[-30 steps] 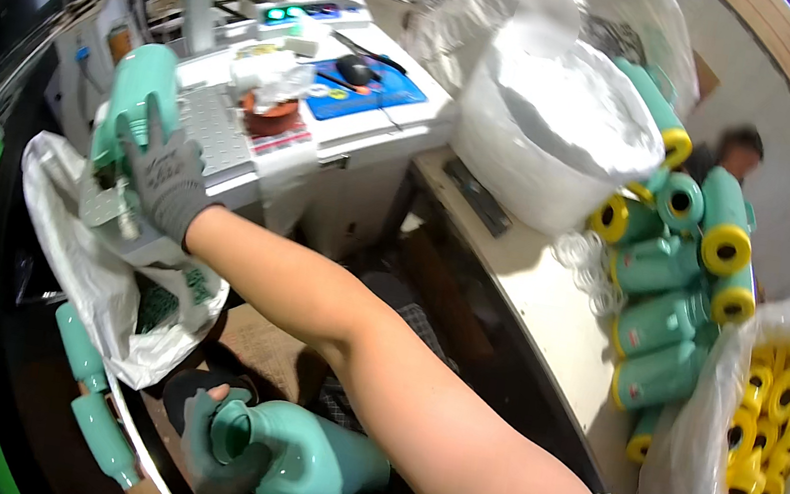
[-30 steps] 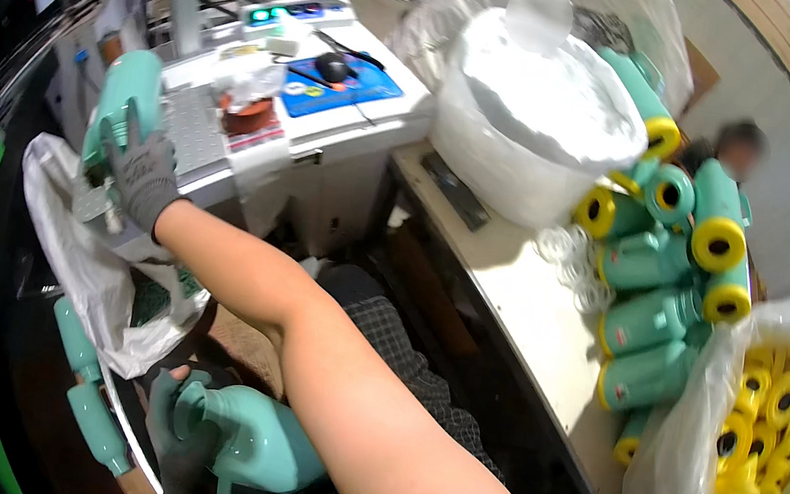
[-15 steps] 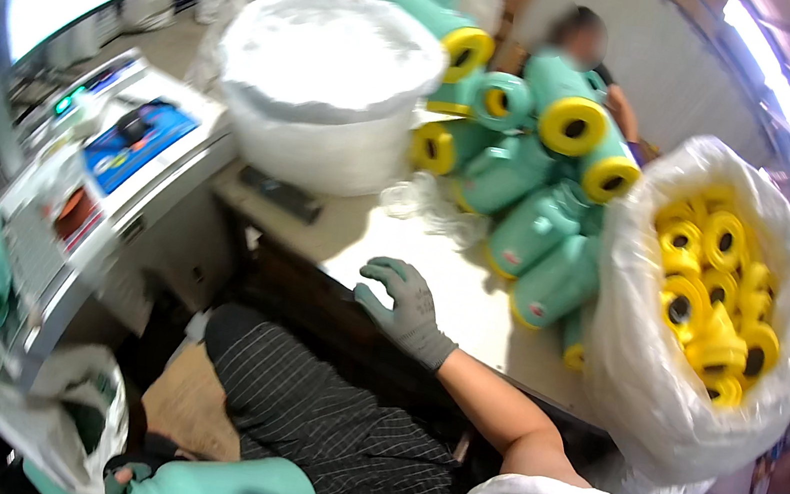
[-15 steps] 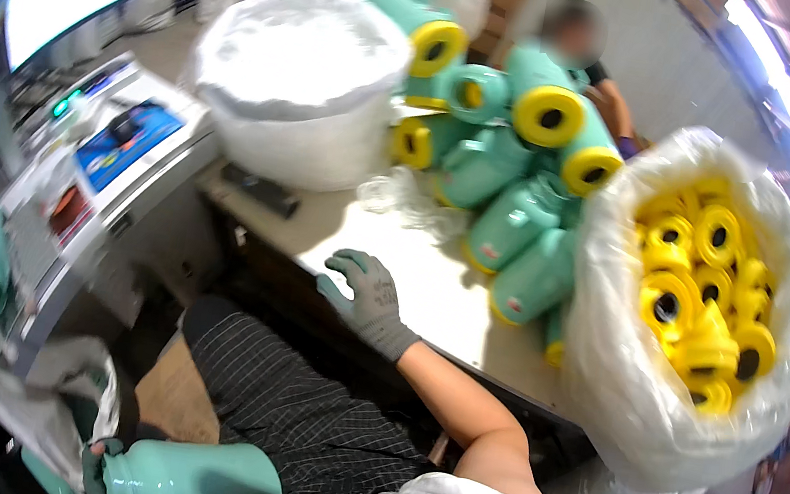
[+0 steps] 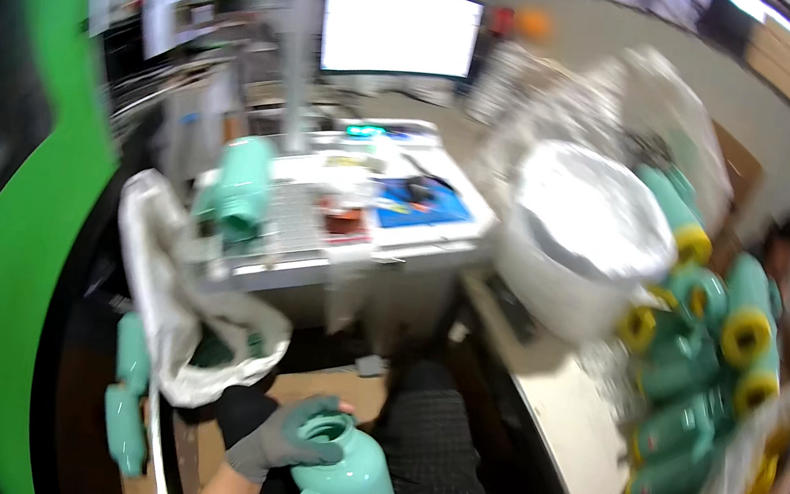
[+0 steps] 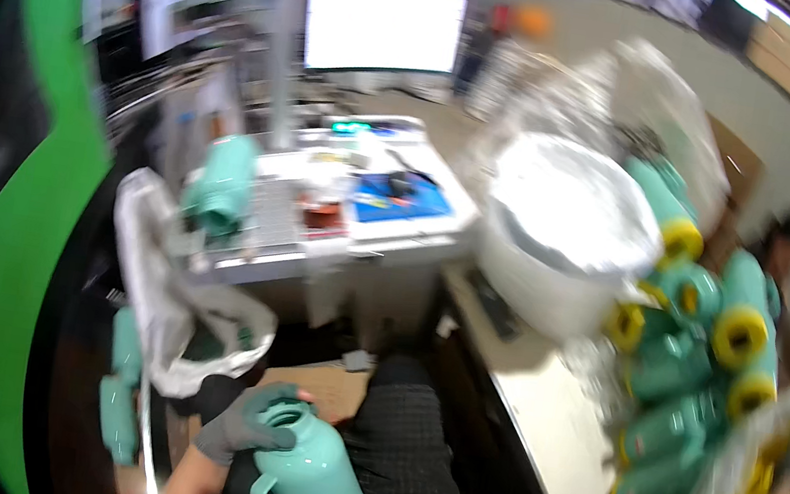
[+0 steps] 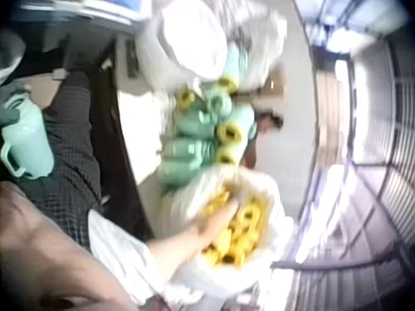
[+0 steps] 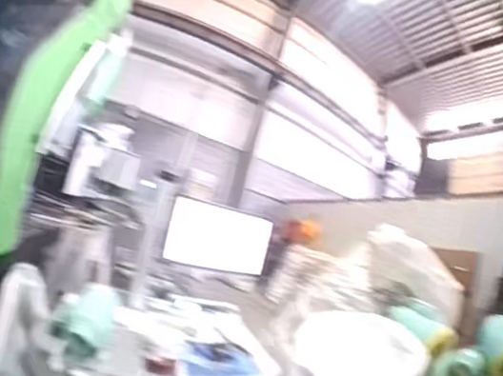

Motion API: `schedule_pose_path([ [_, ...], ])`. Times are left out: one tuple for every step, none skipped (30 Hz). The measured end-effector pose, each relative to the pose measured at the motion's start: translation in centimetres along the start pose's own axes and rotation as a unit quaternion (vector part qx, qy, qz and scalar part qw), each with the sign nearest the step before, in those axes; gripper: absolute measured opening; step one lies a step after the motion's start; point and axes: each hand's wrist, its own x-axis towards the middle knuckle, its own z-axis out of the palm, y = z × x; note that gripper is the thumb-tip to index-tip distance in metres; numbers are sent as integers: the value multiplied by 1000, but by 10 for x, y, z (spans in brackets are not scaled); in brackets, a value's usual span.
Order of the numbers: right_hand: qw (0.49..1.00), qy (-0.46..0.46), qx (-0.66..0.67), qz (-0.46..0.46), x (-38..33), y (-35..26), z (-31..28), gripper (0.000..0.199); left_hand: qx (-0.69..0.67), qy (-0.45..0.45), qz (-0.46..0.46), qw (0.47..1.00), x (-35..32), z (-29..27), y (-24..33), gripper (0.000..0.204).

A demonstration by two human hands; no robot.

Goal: The person sits on the floor and repeatedly assembles teal plastic containers by inserting a small green ring into the neck, applying a label, and screwing on a yellow lid. The finished containers are placed on a nearby table.

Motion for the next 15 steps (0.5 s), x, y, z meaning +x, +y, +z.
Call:
schedule_pose_path([
  [1000, -9, -14, 21, -12, 15, 3, 33, -8, -17, -19, 1000, 10, 1, -9, 74],
  [999, -13, -23, 22, -16, 6, 3, 33, -18, -24, -40, 999, 4, -3, -16, 72],
  [1000, -23, -9, 7, -13, -17, 24, 34, 12, -3, -7, 1000, -16, -21, -4, 70],
  [1000, -27, 2, -1, -7, -30, 33, 35, 27, 4, -8, 1000, -35, -33, 15, 69],
  [999, -31, 6, 1, -4, -38, 40, 36, 47, 15, 8, 999, -48, -37, 18, 69],
  [999, -30, 17, -9, 26, -58, 55, 37, 60, 38, 23, 997, -32, -39, 2, 69],
  [999, -39, 20, 3, 22, -54, 64, 38, 111, 27, 27, 993, -32, -37, 21, 70],
  [999, -41, 14, 6, 22, -49, 65, 38, 107, 34, 29, 993, -31, -32, 14, 70],
  [999, -38, 18, 13, 23, -47, 64, 39, 113, 34, 30, 993, -30, -34, 14, 69],
  [999, -39, 16, 5, 21, -46, 64, 40, 108, 38, 24, 993, -34, -35, 8, 68],
  [999, -36, 14, 3, 20, -48, 65, 41, 93, 41, 37, 994, -37, -37, 5, 67],
  [999, -25, 20, -5, 23, -52, 64, 42, 101, 43, 36, 993, -40, -39, 4, 67],
  [1000, -17, 22, -7, 23, -50, 62, 43, 107, 40, 33, 993, -41, -39, 2, 67],
  [1000, -4, 26, -14, 24, -46, 57, 44, 114, 36, 30, 992, -42, -39, 0, 68],
  [999, 15, 34, -21, 24, -45, 50, 45, 131, 36, 38, 990, -41, -38, 4, 68],
])
